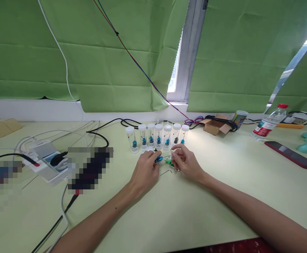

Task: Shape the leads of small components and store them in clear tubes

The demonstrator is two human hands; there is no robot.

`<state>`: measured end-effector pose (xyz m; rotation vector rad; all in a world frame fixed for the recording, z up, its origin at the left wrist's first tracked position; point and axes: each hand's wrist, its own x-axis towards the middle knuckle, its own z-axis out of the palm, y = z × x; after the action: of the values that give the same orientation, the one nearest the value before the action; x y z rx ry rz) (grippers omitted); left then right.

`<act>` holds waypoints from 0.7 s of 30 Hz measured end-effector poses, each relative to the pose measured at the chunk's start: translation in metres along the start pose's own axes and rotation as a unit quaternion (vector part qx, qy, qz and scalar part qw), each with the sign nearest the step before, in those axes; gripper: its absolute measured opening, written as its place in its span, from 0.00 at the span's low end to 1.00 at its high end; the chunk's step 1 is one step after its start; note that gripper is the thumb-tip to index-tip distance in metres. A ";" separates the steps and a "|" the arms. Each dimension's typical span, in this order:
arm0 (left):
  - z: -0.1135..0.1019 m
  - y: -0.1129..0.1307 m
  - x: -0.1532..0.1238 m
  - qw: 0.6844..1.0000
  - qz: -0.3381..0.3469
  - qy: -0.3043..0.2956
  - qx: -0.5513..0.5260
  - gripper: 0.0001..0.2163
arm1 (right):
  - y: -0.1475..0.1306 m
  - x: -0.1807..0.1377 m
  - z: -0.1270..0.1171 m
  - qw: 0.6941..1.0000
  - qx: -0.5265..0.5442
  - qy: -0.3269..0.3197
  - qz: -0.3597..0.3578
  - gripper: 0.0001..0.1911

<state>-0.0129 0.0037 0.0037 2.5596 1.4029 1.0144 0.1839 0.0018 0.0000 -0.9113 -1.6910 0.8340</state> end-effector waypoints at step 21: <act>0.001 -0.005 0.004 1.000 -0.022 0.005 -0.020 0.21 | 0.004 0.001 0.000 0.999 0.031 0.007 0.015 0.16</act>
<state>-0.0147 0.0095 0.0036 2.4881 1.4182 1.0402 0.1843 0.0045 -0.0027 -0.9001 -1.6348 0.8924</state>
